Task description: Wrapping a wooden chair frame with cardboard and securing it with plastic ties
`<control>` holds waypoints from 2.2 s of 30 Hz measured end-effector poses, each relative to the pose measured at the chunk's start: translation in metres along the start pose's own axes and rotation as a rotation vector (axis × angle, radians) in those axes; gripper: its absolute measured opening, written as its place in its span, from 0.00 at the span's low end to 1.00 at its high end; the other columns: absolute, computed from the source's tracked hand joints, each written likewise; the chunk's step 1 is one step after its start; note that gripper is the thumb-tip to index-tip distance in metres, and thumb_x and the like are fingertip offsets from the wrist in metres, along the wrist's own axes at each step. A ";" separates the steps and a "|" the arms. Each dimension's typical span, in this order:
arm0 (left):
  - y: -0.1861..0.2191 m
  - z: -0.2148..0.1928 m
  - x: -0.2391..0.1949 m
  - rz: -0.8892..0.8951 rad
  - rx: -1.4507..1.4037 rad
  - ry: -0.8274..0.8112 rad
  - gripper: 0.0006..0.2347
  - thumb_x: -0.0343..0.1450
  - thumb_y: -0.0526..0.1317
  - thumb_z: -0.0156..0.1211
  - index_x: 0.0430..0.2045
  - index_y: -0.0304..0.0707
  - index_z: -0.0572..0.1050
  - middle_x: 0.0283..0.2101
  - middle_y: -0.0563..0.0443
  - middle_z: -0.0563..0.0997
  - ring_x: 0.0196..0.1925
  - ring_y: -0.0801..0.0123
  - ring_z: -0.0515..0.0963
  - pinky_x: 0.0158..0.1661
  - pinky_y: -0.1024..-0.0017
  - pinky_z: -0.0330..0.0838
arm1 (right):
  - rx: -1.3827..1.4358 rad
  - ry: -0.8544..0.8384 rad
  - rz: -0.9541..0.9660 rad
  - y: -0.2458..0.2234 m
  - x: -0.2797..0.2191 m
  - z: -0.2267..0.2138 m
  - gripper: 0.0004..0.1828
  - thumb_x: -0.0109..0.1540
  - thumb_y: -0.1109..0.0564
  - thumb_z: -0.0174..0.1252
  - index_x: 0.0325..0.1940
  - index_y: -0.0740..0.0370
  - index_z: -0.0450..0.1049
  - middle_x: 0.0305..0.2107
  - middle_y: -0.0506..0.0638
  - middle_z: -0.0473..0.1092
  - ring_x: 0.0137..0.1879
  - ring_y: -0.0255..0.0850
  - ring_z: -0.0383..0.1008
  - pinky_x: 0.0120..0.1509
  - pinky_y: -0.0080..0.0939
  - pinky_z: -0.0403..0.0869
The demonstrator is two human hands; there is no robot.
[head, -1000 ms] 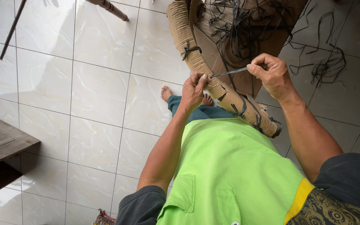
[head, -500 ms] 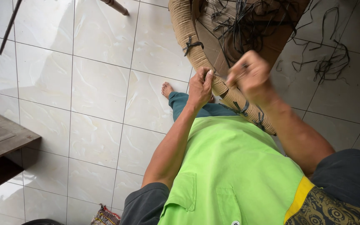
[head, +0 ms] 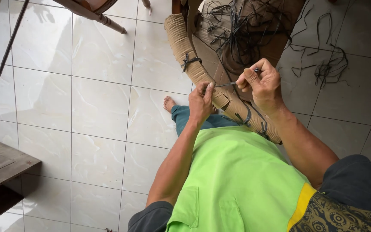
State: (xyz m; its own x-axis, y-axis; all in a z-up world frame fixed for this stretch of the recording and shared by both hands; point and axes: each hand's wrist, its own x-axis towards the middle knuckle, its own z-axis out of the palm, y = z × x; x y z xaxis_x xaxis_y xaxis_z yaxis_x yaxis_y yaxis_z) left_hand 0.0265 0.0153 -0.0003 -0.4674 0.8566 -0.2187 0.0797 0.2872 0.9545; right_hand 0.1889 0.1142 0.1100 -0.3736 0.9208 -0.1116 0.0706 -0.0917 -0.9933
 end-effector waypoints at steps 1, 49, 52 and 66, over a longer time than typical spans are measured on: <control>-0.002 0.000 -0.001 -0.002 0.004 0.001 0.07 0.78 0.42 0.56 0.35 0.43 0.80 0.29 0.48 0.84 0.34 0.61 0.84 0.39 0.62 0.76 | 0.004 -0.001 0.003 0.000 0.000 -0.001 0.13 0.75 0.56 0.54 0.42 0.67 0.65 0.28 0.59 0.76 0.33 0.38 0.79 0.33 0.31 0.78; 0.018 -0.009 0.000 -0.068 0.235 0.001 0.13 0.75 0.35 0.52 0.53 0.44 0.62 0.35 0.51 0.86 0.44 0.50 0.85 0.48 0.51 0.75 | -0.352 -0.331 -0.182 0.087 0.023 0.043 0.05 0.65 0.65 0.64 0.43 0.60 0.79 0.31 0.56 0.77 0.41 0.52 0.80 0.44 0.48 0.77; 0.022 -0.009 -0.007 -0.031 0.270 0.005 0.24 0.68 0.31 0.61 0.58 0.42 0.59 0.38 0.47 0.86 0.47 0.48 0.85 0.51 0.51 0.76 | -0.359 -0.282 -0.174 0.096 0.020 0.045 0.04 0.65 0.63 0.65 0.44 0.59 0.80 0.32 0.55 0.77 0.42 0.50 0.80 0.45 0.48 0.77; 0.016 -0.005 -0.009 0.127 0.360 0.037 0.29 0.68 0.26 0.59 0.64 0.38 0.55 0.35 0.40 0.83 0.43 0.45 0.85 0.45 0.53 0.83 | -0.580 -0.352 -0.579 0.091 0.015 0.044 0.08 0.64 0.67 0.60 0.46 0.61 0.77 0.37 0.55 0.73 0.46 0.53 0.78 0.51 0.50 0.77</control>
State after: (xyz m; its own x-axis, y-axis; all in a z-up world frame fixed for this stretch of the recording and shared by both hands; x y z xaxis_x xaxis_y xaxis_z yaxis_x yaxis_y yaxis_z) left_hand 0.0276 0.0106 0.0177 -0.4646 0.8810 -0.0892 0.4405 0.3173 0.8398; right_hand 0.1491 0.1029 0.0163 -0.7519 0.5844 0.3052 0.2036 0.6462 -0.7355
